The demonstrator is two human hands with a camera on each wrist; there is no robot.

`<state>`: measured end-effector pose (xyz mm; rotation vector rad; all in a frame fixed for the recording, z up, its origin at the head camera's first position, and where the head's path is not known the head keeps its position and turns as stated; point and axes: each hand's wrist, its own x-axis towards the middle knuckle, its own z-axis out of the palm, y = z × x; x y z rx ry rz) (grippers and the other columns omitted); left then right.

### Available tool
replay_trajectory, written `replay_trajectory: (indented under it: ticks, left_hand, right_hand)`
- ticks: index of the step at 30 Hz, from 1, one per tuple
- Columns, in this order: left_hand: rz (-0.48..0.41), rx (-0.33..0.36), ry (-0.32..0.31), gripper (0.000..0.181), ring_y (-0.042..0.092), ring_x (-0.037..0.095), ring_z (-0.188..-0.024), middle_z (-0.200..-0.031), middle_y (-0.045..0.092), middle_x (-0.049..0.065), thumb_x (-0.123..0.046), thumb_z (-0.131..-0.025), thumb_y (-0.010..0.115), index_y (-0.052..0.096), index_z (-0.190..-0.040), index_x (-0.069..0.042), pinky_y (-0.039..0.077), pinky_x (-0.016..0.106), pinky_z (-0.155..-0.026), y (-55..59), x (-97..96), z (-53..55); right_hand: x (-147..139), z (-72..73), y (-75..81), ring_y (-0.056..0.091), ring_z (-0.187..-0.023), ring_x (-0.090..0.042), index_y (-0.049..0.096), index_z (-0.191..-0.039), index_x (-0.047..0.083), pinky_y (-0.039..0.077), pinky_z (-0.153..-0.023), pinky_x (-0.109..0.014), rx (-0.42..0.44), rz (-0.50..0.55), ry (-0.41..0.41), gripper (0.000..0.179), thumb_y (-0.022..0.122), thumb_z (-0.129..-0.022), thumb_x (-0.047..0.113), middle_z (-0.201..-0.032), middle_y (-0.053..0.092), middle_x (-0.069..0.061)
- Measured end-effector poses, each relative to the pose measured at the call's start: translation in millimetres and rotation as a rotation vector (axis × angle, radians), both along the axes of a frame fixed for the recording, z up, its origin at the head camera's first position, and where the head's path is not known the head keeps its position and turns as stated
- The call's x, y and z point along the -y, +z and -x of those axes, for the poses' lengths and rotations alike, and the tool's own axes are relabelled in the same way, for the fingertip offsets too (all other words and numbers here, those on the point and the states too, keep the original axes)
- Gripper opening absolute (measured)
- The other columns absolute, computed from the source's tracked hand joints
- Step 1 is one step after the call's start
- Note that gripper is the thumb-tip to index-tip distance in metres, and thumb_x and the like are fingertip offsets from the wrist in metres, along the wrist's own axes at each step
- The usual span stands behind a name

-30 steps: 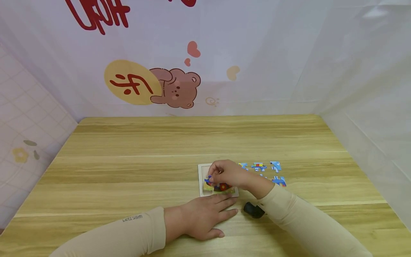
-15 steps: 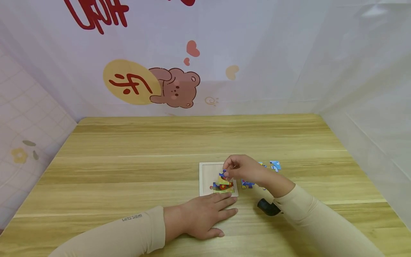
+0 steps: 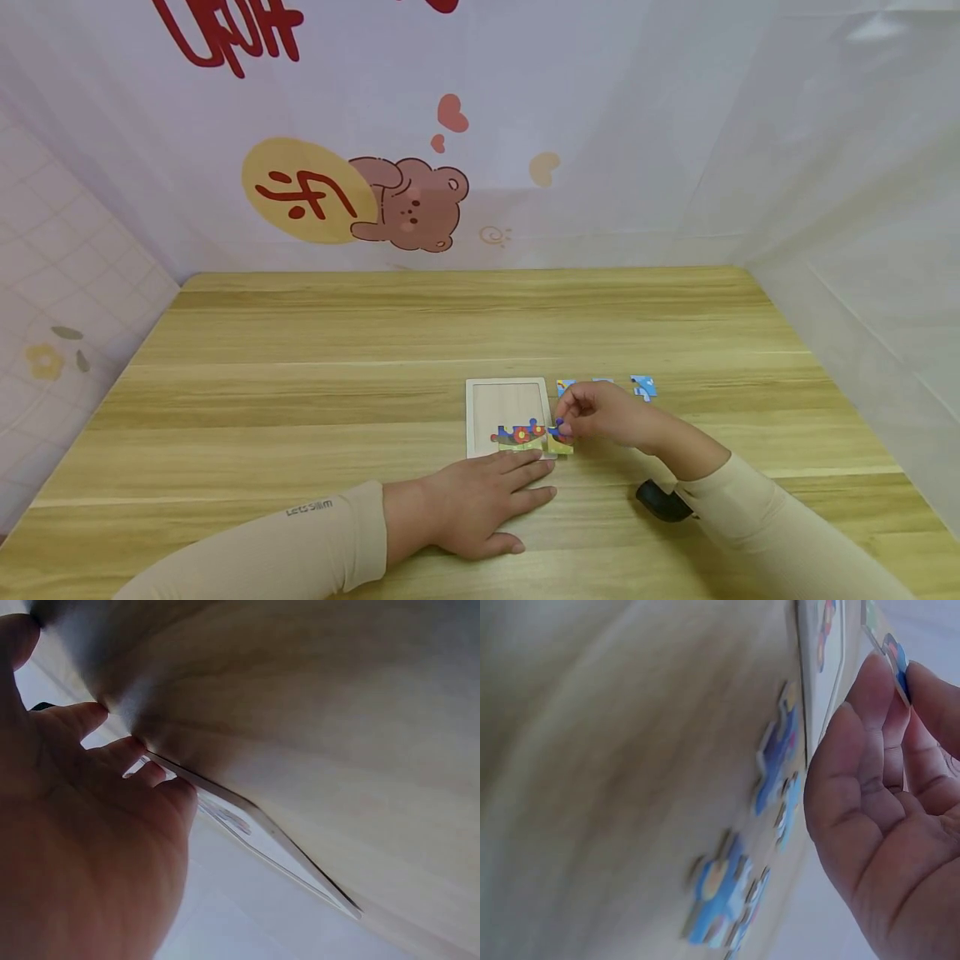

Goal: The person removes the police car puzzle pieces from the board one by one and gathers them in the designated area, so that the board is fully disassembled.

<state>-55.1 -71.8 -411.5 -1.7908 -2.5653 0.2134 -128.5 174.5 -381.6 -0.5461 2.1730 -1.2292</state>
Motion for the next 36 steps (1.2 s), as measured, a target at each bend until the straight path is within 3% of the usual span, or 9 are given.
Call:
replay_trajectory:
  ticks: [6,13,20,24,36]
  left_hand:
    - [0.001,-0.009,0.003,0.062,0.029,0.020,-0.143,-0.155,0.032,0.005,-0.055,-0.097,0.041,0.040,-0.149,-0.021,0.025,0.027,-0.114,0.1,-0.4,-0.3]
    - [0.014,0.000,0.005,0.062,0.028,0.020,-0.143,-0.156,0.031,0.004,-0.055,-0.098,0.039,0.038,-0.149,-0.021,0.025,0.028,-0.113,1.5,-0.8,-0.2]
    - [0.011,0.025,0.006,0.062,0.028,0.021,-0.143,-0.156,0.031,0.005,-0.055,-0.098,0.038,0.038,-0.150,-0.020,0.025,0.028,-0.114,1.9,-1.5,0.5]
    - [0.009,0.030,0.009,0.062,0.028,0.021,-0.143,-0.156,0.031,0.005,-0.055,-0.098,0.039,0.038,-0.150,-0.020,0.026,0.028,-0.113,1.6,-1.8,0.7]
    - [0.013,0.025,0.006,0.062,0.027,0.020,-0.143,-0.156,0.031,0.004,-0.055,-0.098,0.038,0.037,-0.150,-0.020,0.025,0.028,-0.114,2.0,-2.3,1.0]
  right_hand:
    - [-9.6,-7.7,-1.6,0.059,-0.076,-0.017,0.062,-0.093,-0.001,0.047,-0.068,-0.024,-0.004,-0.019,-0.002,0.009,0.064,-0.090,0.007,-0.080,0.063,-0.004]
    - [-15.6,-14.7,-4.0,0.054,-0.070,-0.011,0.064,-0.090,0.005,0.045,-0.063,-0.023,-0.085,-0.093,-0.020,0.010,0.071,-0.086,0.012,-0.076,0.062,0.001]
    - [-19.7,-17.6,-8.6,0.057,-0.072,-0.015,0.061,-0.091,-0.001,0.050,-0.062,-0.024,0.036,-0.059,-0.047,0.008,0.066,-0.087,0.004,-0.077,0.063,-0.003]
    - [-20.0,-19.7,-10.2,0.057,-0.070,-0.016,0.062,-0.091,-0.001,0.050,-0.060,-0.025,0.045,-0.066,-0.070,0.006,0.065,-0.086,0.001,-0.077,0.063,-0.003]
    - [-16.7,-23.6,-9.1,0.050,-0.068,-0.013,0.061,-0.085,0.004,0.043,-0.059,-0.023,-0.112,-0.148,-0.062,0.014,0.074,-0.080,0.004,-0.072,0.055,0.002]
